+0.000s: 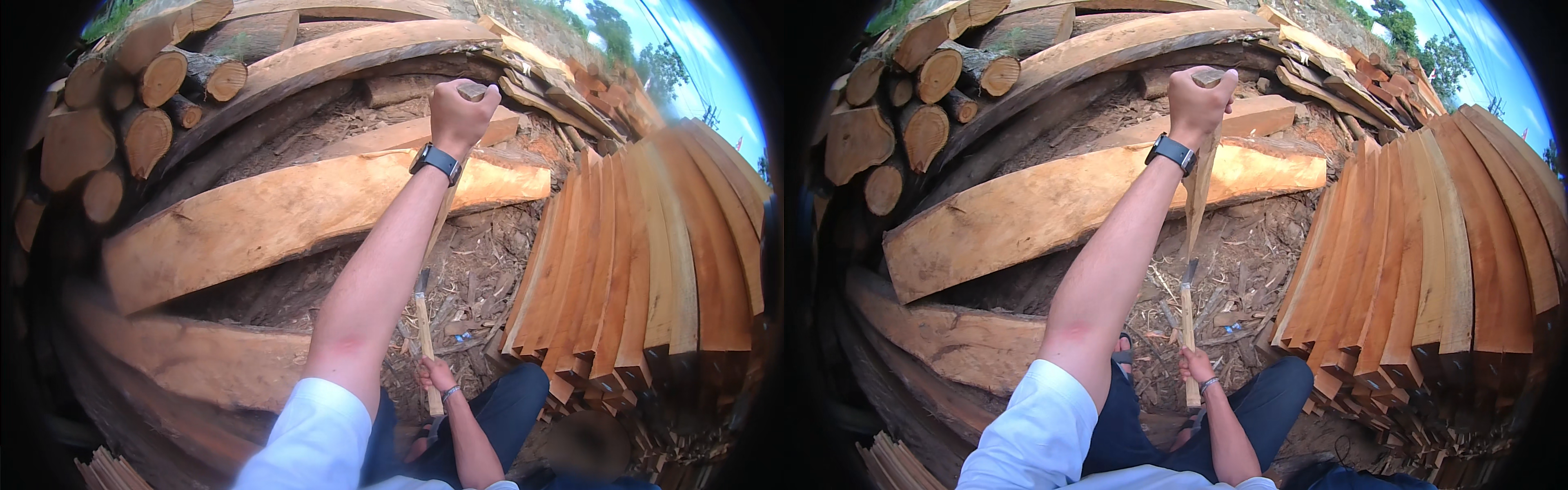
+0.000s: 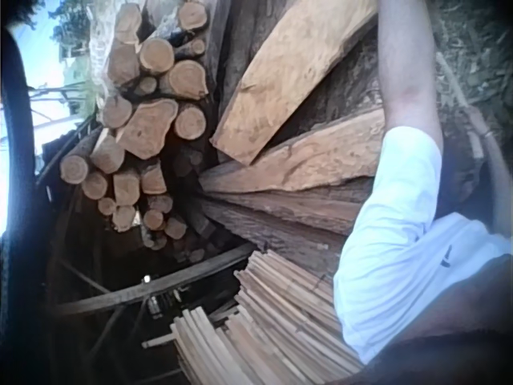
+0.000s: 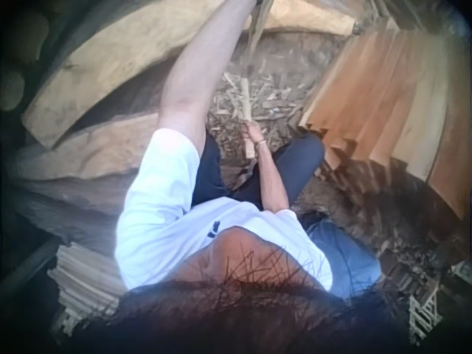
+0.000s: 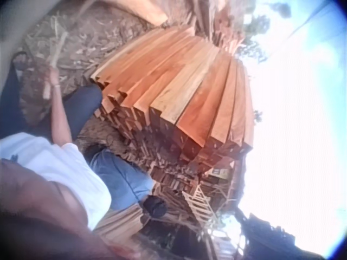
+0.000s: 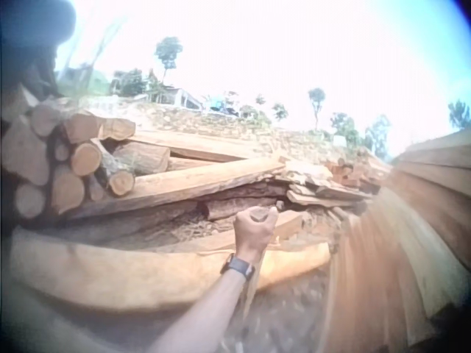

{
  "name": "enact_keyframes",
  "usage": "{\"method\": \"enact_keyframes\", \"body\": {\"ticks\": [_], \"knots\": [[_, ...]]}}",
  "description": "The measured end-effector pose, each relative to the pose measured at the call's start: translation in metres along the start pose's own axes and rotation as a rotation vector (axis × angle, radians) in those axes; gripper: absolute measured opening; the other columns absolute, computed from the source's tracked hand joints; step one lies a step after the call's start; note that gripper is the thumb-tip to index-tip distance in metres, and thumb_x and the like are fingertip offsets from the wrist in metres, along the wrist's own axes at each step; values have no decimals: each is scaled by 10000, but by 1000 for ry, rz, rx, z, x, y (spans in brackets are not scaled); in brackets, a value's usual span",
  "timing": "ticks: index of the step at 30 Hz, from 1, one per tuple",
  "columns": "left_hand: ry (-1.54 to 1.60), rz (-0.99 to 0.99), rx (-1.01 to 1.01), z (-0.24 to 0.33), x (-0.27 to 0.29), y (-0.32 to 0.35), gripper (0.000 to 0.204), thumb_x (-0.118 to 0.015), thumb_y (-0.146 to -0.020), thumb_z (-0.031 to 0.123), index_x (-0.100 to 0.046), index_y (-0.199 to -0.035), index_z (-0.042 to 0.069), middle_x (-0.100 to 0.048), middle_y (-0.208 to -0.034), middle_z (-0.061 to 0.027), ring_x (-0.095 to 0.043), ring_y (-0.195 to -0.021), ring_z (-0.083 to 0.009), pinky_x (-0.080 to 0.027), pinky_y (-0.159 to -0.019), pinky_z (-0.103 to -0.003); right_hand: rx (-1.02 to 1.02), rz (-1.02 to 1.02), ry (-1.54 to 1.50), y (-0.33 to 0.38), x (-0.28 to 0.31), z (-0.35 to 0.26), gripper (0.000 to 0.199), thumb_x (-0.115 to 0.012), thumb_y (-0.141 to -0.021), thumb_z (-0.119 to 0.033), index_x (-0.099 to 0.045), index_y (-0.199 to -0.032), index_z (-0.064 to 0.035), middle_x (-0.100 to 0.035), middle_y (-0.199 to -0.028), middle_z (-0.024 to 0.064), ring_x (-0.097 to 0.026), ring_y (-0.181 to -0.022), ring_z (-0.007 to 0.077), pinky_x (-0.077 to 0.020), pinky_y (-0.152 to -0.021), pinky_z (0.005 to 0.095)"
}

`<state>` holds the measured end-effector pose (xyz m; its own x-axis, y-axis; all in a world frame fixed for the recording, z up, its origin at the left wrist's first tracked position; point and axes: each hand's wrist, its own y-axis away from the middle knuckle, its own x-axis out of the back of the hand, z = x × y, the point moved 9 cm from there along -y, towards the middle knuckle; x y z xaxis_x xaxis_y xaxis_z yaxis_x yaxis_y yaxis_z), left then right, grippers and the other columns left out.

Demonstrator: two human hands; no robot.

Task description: The person strips bark from a piece of wood using a bladed tool by hand.

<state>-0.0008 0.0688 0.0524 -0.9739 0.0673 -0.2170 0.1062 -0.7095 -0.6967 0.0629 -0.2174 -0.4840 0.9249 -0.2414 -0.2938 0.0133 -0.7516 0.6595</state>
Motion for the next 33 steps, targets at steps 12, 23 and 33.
{"method": "enact_keyframes", "body": {"ticks": [12, 23, 33], "knots": [[28, -1, -58, 2, 5, 1, 287, -677, -847, 187, -651, -646, -17, -628, -551, -58, -592, -456, -106, -451, -432, -246, 359, 243, 309, 28, -17, -53, 192, -486, -994, -227, -463, -937, -44, -429, -527, 22, -435, -354, 144, -384, -318, 324], [48, -19, 12, -3, -12, 3, 294, -688, -783, 218, -643, -601, -8, -604, -510, -44, -563, -471, -114, -432, -490, -290, 301, 459, 895, -6, 22, -14, 362, -545, -906, -275, -568, -996, 75, -642, -846, 317, -634, -845, 476, -504, -788, 522], [24, 32, -19, -4, -1, 4, 286, -694, -767, 232, -658, -619, -10, -635, -543, -73, -607, -498, -148, -454, -512, -296, 625, 696, 871, 42, -3, -68, 299, -521, -941, -228, -550, -908, 69, -618, -735, 298, -627, -806, 472, -497, -703, 506]]}}
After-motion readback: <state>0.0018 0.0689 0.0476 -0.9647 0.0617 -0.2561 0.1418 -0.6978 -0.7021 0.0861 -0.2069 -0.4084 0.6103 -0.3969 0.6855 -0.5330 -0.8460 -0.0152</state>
